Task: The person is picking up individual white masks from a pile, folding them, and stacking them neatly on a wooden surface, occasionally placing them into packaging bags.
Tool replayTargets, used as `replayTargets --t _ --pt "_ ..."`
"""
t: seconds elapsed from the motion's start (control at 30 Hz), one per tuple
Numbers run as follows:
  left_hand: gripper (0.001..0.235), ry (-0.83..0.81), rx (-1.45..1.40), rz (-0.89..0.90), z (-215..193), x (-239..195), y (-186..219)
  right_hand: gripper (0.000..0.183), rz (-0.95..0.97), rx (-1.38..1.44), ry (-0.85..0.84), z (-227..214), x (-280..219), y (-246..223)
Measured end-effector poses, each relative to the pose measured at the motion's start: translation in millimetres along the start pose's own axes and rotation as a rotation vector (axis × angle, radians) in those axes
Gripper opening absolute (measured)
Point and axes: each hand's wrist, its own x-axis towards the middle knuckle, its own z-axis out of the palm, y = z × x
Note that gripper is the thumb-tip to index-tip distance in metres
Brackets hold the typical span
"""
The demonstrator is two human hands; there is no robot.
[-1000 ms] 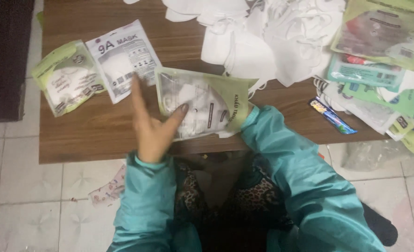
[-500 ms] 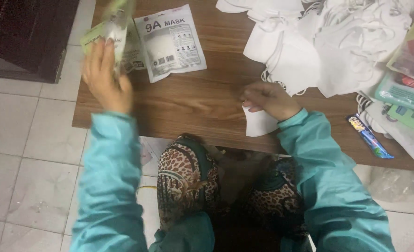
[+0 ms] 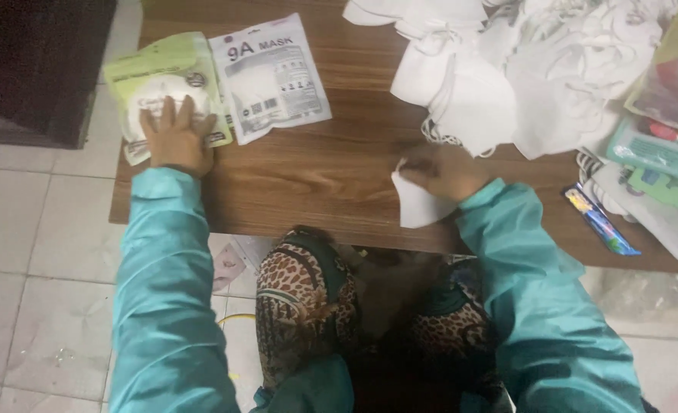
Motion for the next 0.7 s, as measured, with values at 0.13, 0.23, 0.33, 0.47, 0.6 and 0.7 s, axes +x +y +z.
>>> replayTargets --t 0.13,0.23,0.33,0.47,0.6,0.7 --pt "0.086 -0.146 -0.038 0.021 -90.2 -6.8 55.7 0.043 -0.048 0.061 0.17 -4.6 -8.9 23.1" --pt "0.078 -0.053 -0.334 0.167 -181.2 -14.4 129.9 0.035 0.26 -0.078 0.171 13.5 10.1 66.9" --pt "0.063 0.04 -0.608 0.408 -220.8 -14.1 206.2 0.039 0.328 -0.075 0.158 22.8 22.4 75.7" --pt "0.045 0.17 -0.812 0.564 -211.2 -4.0 282.6 0.05 0.2 -0.227 0.121 29.2 23.2 73.8" --pt "0.04 0.131 -1.105 0.5 -165.4 -0.5 311.4 0.055 0.078 -0.339 0.092 47.6 22.5 118.6" --pt "0.039 0.042 -1.135 0.254 -154.0 13.7 278.6 0.056 -0.166 -0.171 0.102 45.8 -24.9 64.8"
